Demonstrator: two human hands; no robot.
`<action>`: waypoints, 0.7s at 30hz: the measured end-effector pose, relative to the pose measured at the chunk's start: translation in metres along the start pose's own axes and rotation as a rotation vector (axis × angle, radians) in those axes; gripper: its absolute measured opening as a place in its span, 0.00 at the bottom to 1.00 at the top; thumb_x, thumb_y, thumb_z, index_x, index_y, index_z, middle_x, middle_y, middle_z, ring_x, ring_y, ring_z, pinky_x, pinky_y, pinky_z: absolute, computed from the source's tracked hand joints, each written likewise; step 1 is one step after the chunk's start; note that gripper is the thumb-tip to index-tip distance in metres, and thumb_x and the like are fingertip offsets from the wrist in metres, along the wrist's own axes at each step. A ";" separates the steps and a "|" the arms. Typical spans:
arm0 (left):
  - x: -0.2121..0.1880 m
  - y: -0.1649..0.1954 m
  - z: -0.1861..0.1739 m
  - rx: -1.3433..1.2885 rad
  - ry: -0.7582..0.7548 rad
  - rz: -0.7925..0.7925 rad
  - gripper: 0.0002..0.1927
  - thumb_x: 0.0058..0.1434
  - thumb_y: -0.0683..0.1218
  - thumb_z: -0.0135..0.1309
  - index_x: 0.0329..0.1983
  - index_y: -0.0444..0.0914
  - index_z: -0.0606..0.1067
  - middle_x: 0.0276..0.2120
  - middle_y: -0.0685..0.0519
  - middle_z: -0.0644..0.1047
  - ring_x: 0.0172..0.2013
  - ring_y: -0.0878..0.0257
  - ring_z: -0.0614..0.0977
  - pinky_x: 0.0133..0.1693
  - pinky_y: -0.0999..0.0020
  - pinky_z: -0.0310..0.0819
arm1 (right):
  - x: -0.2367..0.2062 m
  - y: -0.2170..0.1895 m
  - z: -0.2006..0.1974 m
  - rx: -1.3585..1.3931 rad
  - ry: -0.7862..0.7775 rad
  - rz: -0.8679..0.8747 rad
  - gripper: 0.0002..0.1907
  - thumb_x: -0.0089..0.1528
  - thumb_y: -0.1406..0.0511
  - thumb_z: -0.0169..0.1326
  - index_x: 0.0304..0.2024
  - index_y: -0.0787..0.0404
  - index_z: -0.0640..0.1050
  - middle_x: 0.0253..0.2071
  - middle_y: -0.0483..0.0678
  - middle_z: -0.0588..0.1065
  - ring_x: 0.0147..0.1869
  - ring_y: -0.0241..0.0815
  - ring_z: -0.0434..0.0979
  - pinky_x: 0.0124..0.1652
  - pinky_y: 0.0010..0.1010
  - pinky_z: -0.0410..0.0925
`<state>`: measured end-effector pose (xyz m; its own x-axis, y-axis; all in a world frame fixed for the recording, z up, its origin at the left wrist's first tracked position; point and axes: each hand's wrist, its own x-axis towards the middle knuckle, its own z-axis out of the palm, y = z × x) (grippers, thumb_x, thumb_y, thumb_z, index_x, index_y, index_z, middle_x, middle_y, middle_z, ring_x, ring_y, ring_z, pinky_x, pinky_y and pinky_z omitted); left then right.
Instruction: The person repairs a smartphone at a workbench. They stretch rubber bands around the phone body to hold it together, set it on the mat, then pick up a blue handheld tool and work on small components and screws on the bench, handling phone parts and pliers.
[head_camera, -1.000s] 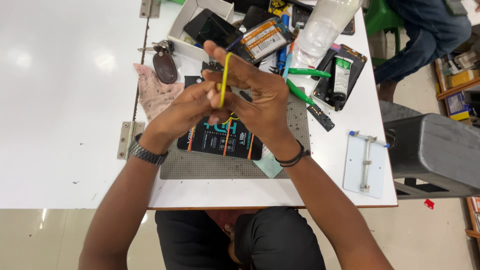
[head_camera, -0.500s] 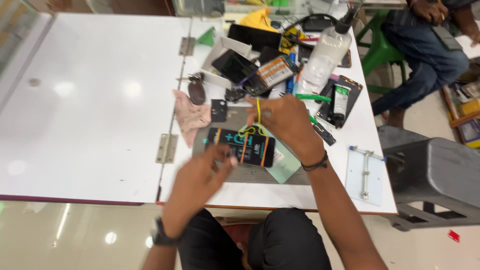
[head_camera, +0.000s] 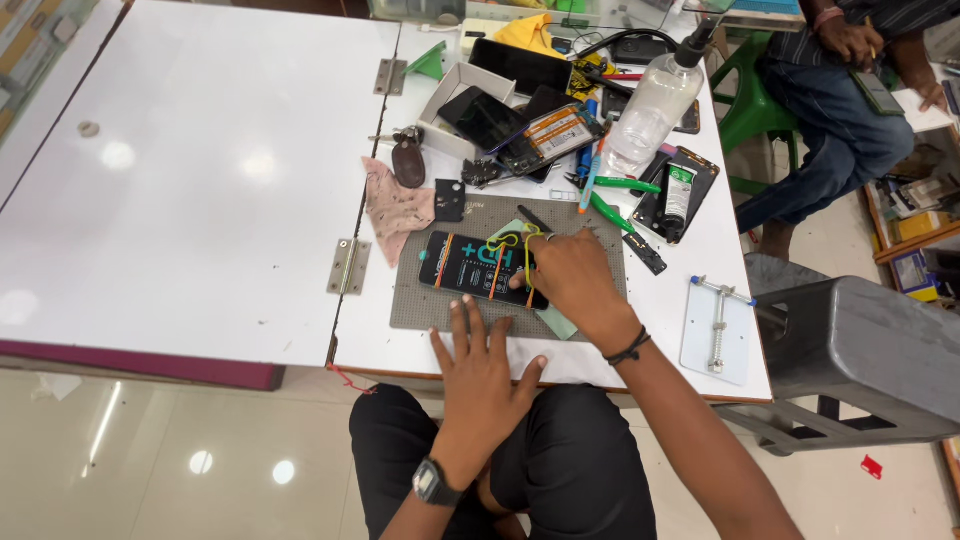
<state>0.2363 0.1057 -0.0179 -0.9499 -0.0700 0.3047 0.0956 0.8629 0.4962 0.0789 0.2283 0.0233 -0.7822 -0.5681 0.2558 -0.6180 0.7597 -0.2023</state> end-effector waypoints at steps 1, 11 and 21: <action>-0.001 0.002 0.003 -0.006 0.010 -0.006 0.35 0.62 0.62 0.54 0.61 0.30 0.69 0.66 0.22 0.57 0.71 0.30 0.50 0.62 0.24 0.34 | 0.002 0.002 0.000 -0.007 -0.036 -0.002 0.25 0.52 0.49 0.66 0.35 0.64 0.79 0.25 0.55 0.78 0.31 0.55 0.78 0.41 0.47 0.65; -0.004 -0.002 0.012 -0.171 0.077 -0.027 0.35 0.63 0.61 0.55 0.59 0.28 0.71 0.69 0.23 0.55 0.74 0.33 0.47 0.65 0.27 0.27 | 0.004 0.016 -0.009 0.280 -0.132 0.033 0.23 0.50 0.52 0.68 0.38 0.63 0.82 0.28 0.52 0.79 0.31 0.53 0.78 0.34 0.44 0.65; -0.003 -0.007 0.008 -0.243 0.071 -0.019 0.32 0.65 0.60 0.54 0.59 0.30 0.73 0.70 0.24 0.55 0.75 0.34 0.47 0.66 0.29 0.25 | 0.001 0.011 -0.019 0.457 -0.252 0.120 0.20 0.54 0.53 0.67 0.28 0.65 0.80 0.18 0.51 0.71 0.21 0.41 0.67 0.25 0.37 0.60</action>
<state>0.2362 0.1039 -0.0291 -0.9296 -0.1278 0.3458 0.1549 0.7158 0.6809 0.0726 0.2417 0.0396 -0.8094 -0.5869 -0.0176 -0.4511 0.6407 -0.6213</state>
